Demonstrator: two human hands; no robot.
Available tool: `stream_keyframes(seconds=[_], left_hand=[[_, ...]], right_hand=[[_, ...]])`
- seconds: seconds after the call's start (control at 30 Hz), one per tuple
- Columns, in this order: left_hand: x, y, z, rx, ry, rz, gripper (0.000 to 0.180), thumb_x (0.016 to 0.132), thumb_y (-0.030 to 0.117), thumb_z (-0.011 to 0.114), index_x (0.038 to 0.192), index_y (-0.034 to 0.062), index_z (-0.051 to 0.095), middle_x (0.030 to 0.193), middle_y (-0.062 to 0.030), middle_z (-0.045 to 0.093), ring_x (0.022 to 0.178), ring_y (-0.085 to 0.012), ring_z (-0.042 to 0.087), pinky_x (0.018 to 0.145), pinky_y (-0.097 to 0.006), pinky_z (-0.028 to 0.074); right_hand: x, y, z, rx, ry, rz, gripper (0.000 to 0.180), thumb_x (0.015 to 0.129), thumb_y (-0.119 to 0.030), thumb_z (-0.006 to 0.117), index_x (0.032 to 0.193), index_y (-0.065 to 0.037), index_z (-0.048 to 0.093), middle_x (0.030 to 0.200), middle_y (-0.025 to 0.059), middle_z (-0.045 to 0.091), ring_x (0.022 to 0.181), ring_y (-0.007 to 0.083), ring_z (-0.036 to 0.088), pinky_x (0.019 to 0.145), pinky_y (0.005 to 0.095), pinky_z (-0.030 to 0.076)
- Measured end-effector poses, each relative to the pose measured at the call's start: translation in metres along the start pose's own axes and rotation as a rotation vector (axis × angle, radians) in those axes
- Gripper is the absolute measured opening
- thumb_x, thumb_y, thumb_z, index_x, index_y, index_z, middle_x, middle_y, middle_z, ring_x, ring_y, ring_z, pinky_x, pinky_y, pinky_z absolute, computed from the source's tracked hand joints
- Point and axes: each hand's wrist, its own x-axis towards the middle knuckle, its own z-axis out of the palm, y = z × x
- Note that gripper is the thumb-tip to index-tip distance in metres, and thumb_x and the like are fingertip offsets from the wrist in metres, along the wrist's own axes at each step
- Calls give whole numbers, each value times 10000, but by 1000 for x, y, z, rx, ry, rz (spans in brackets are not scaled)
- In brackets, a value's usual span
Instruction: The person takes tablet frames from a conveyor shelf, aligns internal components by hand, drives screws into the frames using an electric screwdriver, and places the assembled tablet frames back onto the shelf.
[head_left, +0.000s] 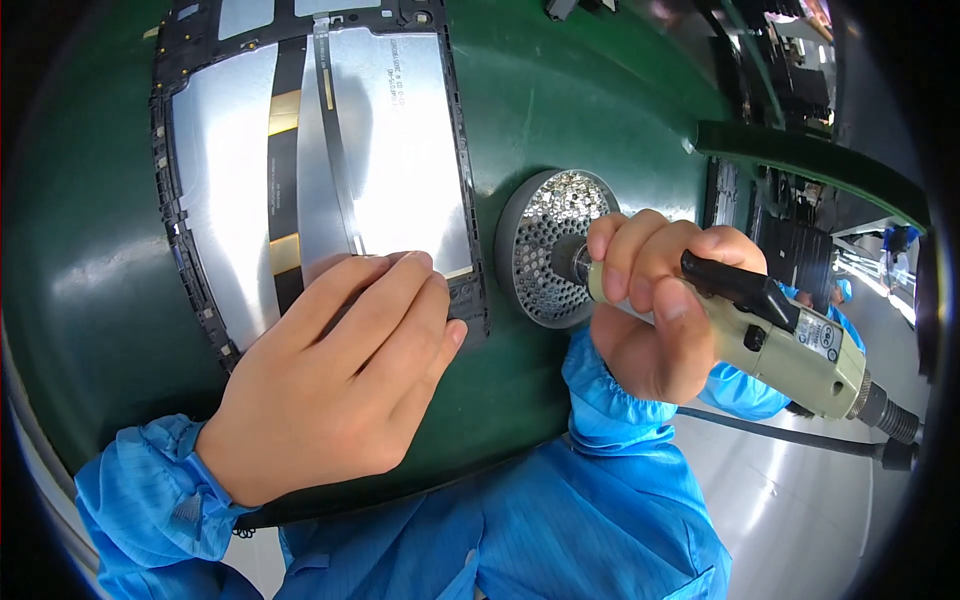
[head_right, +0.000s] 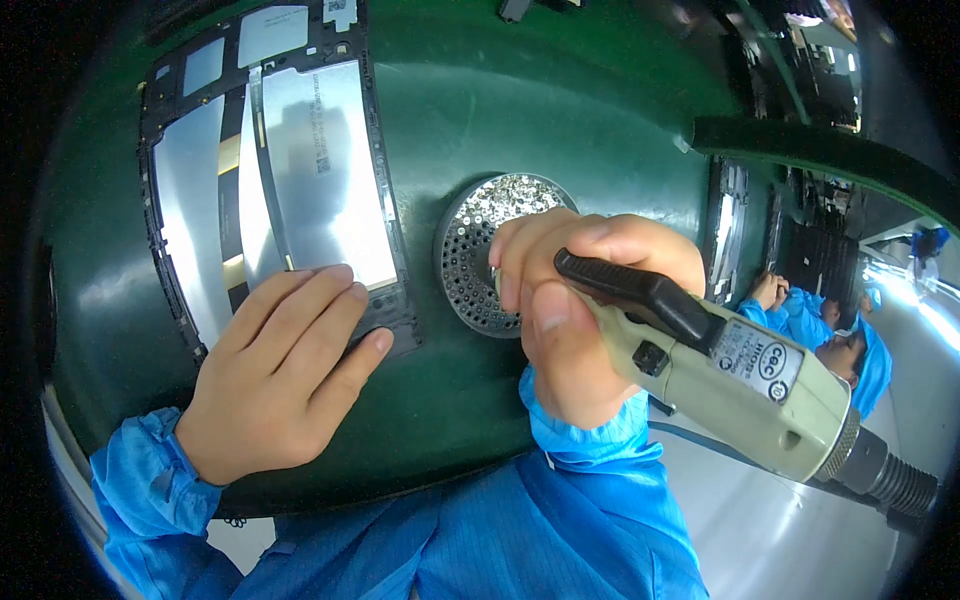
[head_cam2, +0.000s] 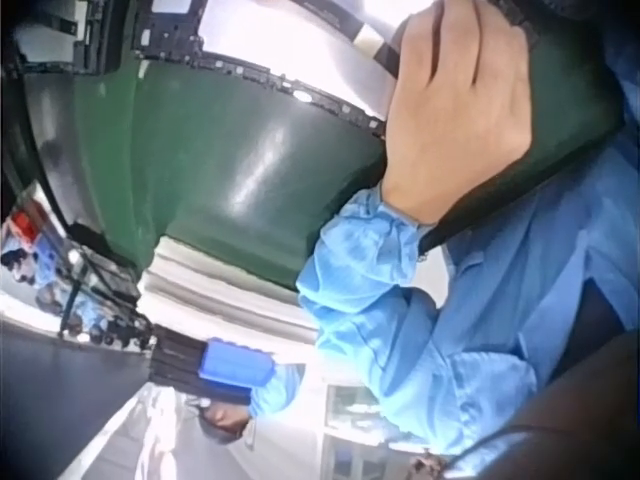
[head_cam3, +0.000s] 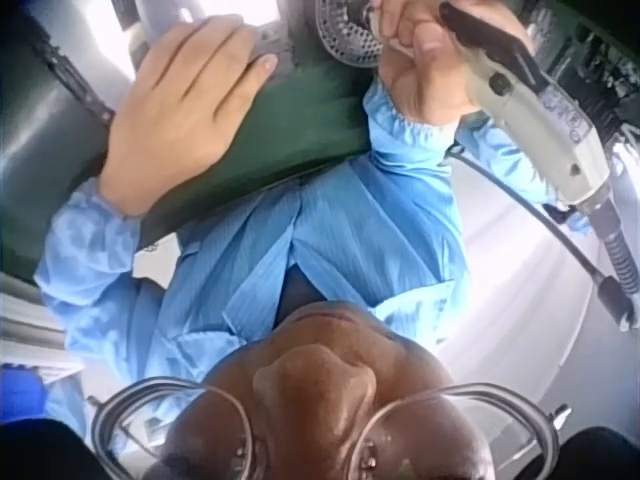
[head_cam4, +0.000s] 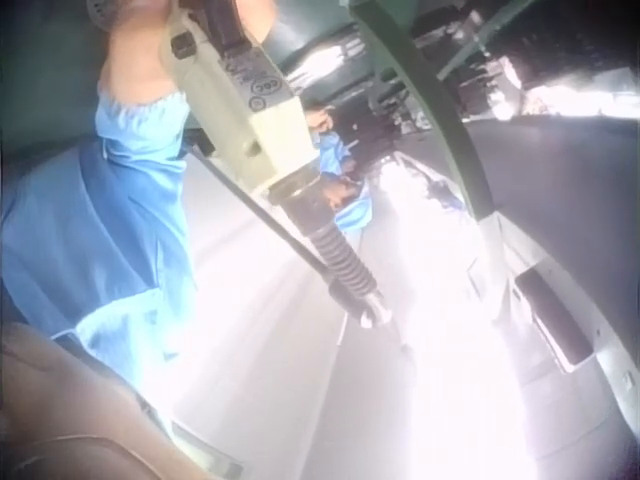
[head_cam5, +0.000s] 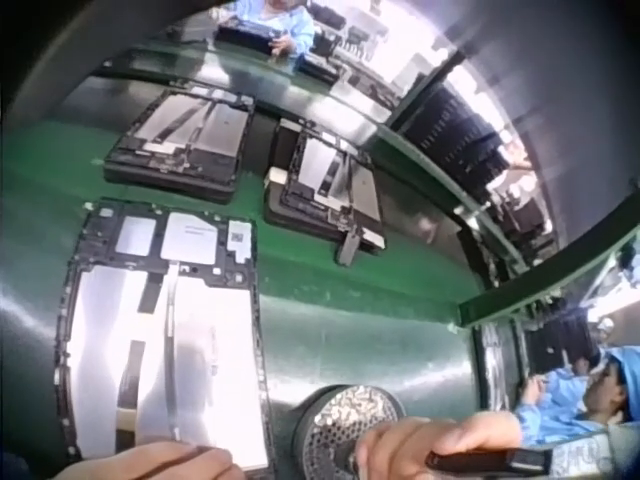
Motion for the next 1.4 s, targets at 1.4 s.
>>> stream_keyframes(seconds=[1.4], left_hand=[[0, 7, 8, -56, 84, -30, 273, 668, 97, 659, 913, -18, 693, 1041, -175, 592, 1050, -321, 554, 917, -428, 453]], right_hand=[[-24, -32, 29, 15, -178, 69, 278, 841, -108, 580, 1077, -114, 432, 665, 20, 479, 597, 154, 502, 596, 331, 424]])
